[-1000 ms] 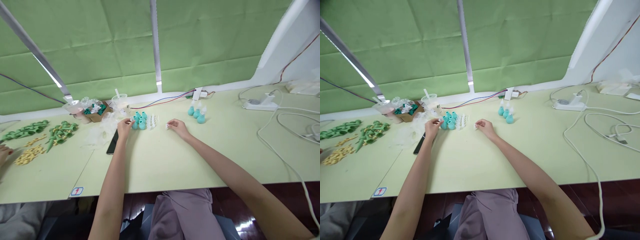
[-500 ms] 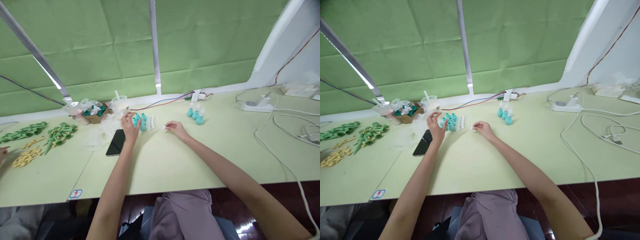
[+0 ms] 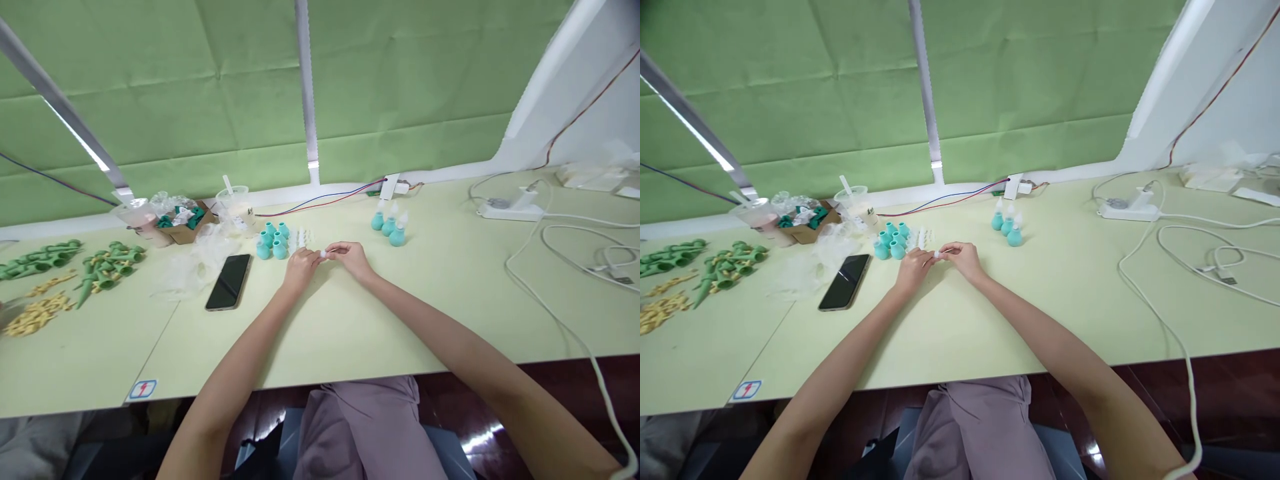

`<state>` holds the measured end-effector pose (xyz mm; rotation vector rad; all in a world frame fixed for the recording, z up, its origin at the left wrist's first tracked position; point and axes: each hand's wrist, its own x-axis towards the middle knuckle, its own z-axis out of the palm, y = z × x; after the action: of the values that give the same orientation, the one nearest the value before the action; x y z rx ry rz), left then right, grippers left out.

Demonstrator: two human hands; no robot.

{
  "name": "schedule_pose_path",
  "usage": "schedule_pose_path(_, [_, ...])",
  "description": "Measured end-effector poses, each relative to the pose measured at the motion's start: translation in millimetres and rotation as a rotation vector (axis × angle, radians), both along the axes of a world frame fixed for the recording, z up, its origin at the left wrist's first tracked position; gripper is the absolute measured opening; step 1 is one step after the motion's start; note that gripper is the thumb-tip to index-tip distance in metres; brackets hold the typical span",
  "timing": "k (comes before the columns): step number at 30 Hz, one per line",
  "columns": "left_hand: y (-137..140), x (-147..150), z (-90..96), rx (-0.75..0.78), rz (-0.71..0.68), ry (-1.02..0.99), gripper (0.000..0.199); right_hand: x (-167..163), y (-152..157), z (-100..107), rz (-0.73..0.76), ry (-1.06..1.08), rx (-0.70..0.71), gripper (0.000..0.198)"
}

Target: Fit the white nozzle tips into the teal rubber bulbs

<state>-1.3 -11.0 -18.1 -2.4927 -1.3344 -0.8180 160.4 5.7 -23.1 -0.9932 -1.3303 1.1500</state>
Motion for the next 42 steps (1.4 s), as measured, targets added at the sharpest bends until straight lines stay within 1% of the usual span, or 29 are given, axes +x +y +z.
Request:
schedule_pose_path(2, [0.5, 0.7, -0.2, -0.035, 0.006, -0.016, 0.027, 0.0, -2.4, 0.2, -0.041, -0.08, -0.01, 0.018])
schedule_pose_path(4, [1.0, 1.1, -0.8, -0.06, 0.02, -0.048, 0.027, -0.5, -5.9, 0.4, -0.075, -0.14, -0.002, 0.021])
schedule_pose_path(7, [1.2, 0.7, -1.5, -0.079, 0.045, -0.102, 0.027, -2.6, -11.5, -0.4, -0.084, -0.165, 0.078, 0.029])
schedule_pose_path(11, [1.2, 0.5, -2.4, -0.083, 0.054, -0.121, 0.029, -6.7, -16.3, -2.6, -0.132, -0.19, 0.192, 0.015])
schedule_pose_path(13, [1.0, 0.9, -2.9, -0.076, 0.064, -0.113, 0.029, -8.0, -16.9, -3.6, -0.155, -0.178, 0.223, 0.013])
schedule_pose_path(20, [0.0, 2.4, -2.7, -0.044, 0.06, -0.059, 0.029, -7.2, -12.9, -6.3, -0.202, -0.162, 0.168, 0.009])
schedule_pose_path(28, [-1.2, 3.3, -0.9, -0.034, 0.061, -0.05, 0.031, -5.4, -18.8, 0.2, -0.312, -0.357, 0.145, 0.008])
schedule_pose_path(35, [-2.3, 4.5, -0.4, -0.031, 0.079, -0.078, 0.035, -6.7, -19.4, -1.9, -0.38, -0.385, 0.126, 0.016])
schedule_pose_path(37, [-2.5, 4.1, -0.3, -0.021, 0.089, -0.08, 0.034, -6.9, -17.9, -3.4, -0.372, -0.361, 0.142, 0.015])
schedule_pose_path(39, [-2.5, 3.4, -0.4, -0.007, 0.095, -0.071, 0.033, -7.0, -15.0, -5.1, -0.323, -0.318, 0.145, 0.014])
schedule_pose_path(42, [-2.3, 2.4, -1.1, 0.022, 0.089, -0.037, 0.028, -6.5, -8.5, -7.9, -0.236, -0.216, 0.103, 0.018])
